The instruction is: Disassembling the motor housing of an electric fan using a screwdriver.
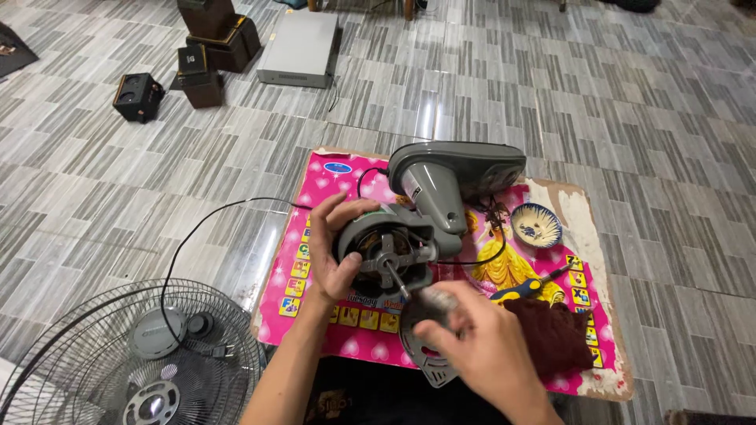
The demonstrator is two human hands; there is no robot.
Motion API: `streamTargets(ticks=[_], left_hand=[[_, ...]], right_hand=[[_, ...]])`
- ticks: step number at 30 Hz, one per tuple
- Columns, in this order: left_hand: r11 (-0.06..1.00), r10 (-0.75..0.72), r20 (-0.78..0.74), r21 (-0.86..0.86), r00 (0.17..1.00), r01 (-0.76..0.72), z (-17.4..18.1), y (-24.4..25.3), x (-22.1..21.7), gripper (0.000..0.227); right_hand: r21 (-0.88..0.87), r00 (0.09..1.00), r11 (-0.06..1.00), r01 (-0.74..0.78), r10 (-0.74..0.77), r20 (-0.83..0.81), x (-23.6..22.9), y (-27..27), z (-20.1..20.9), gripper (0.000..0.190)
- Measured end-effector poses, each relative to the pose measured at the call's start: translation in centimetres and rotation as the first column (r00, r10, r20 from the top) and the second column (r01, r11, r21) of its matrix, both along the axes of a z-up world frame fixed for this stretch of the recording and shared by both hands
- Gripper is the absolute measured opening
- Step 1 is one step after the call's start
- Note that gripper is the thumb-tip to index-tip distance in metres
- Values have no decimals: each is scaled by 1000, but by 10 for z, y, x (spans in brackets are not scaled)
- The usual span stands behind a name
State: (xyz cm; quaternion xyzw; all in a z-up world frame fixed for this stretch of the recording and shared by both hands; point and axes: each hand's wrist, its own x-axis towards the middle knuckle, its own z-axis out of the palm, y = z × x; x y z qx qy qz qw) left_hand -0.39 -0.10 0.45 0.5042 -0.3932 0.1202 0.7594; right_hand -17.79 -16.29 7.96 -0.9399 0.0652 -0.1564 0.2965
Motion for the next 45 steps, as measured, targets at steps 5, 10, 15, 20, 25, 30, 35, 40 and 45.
streamTargets(ticks=[5,10,15,20,25,30,35,40,45], left_hand=[[994,14,85,103,996,-23,6,-1,-10,72],[977,58,196,190,979,-96,-8,-1,-15,75],[954,127,198,246,972,-174,7,-3,-22,71],[927,138,196,319,971,-196,7,-5,-27,55],[888,122,315,388,941,-245,-7,-8,-33,55],[832,132,324,477,937,-282,5,-11,-35,61],[784,197,264,536,944,-313,6,-14,-27,72],[731,144,242,628,959,-268,30,-12,-8,72],[761,67,156,630,985,-152,43,-9,3,70]], right_hand=[[18,987,992,124,-122,-108,-22,-32,-27,55],[213,1000,977,-20,24,-12,-54,-34,-61,62],[213,999,977,-33,40,-25,-66,-31,-86,61],[425,965,878,221,-135,-223,-70,-31,-97,58],[474,991,872,121,-131,-12,-59,-18,-78,50],[524,980,832,183,-199,-27,-45,-12,-64,47],[606,984,783,138,-179,8,-32,-2,-68,47],[392,968,920,33,-128,218,-23,16,-55,44],[212,967,976,56,-106,232,-9,-1,-32,40]])
